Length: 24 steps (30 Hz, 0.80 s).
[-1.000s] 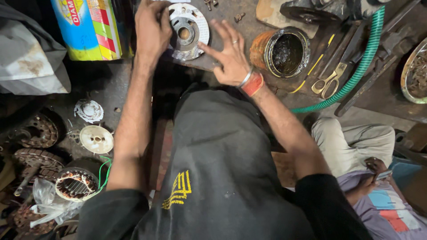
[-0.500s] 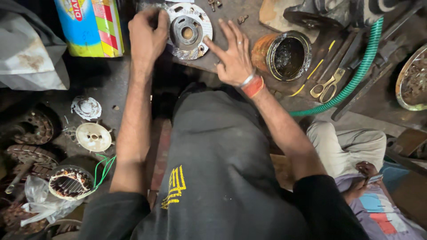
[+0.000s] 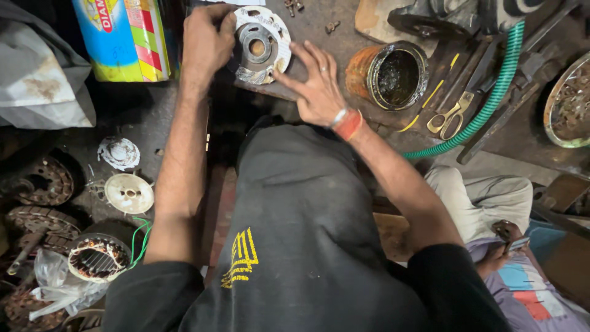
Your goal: The person uses a knife to scrape residue from a circular metal part, then applies a dark substance from a container onto the part using their finger. The person handles the part and container on a cluttered workbench.
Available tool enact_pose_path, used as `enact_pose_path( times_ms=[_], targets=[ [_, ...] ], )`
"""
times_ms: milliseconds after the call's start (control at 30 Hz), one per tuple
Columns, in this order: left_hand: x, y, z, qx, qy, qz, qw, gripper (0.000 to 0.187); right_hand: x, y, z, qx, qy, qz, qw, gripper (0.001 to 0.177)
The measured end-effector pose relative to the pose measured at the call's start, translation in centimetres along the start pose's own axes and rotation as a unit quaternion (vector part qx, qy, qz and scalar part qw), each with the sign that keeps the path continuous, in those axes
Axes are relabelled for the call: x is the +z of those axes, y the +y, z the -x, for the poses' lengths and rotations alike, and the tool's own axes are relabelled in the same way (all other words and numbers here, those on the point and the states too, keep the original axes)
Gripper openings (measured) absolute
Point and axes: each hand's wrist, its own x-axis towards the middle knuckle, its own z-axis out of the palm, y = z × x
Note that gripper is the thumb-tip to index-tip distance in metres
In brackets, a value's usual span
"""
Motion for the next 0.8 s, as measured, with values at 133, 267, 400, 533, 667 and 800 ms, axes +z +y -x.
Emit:
enact_pose_path(
  times_ms=[133, 267, 400, 533, 667, 800],
  targets=[
    [1.0, -0.1, -0.8, 0.047, 0.025, 0.005, 0.999, 0.017, -0.8, 0.1, 1.0, 0.038, 0.003, -0.111, 0.993, 0.072],
    [1.2, 0.1, -0.7, 0.028, 0.013, 0.001, 1.000, 0.015, -0.6, 0.9, -0.4, 0.040, 0.021, -0.059, 0.997, 0.071],
    [0.6, 0.5, -0.6, 0.021, 0.011, 0.023, 0.999, 0.018, 0.0, -0.3, 0.0, 0.017, -0.030, -0.022, 0.999, 0.078],
    [1.0, 0.7, -0.7, 0.005, 0.020, 0.023, 1.000, 0.016, 0.2, 0.3, 0.7, 0.051, -0.003, -0.087, 0.995, 0.078],
    [1.6, 0.7, -0.2, 0.045, 0.083, -0.078, 0.992, 0.015, 0.7, 1.6, -0.2, 0.083, 0.010, -0.028, 0.996, 0.082],
    [2.2, 0.4, -0.7, -0.001, 0.054, -0.084, 0.995, 0.015, 0.5, 0.4, 1.2, 0.019, -0.026, -0.019, 0.999, 0.080]
  ],
)
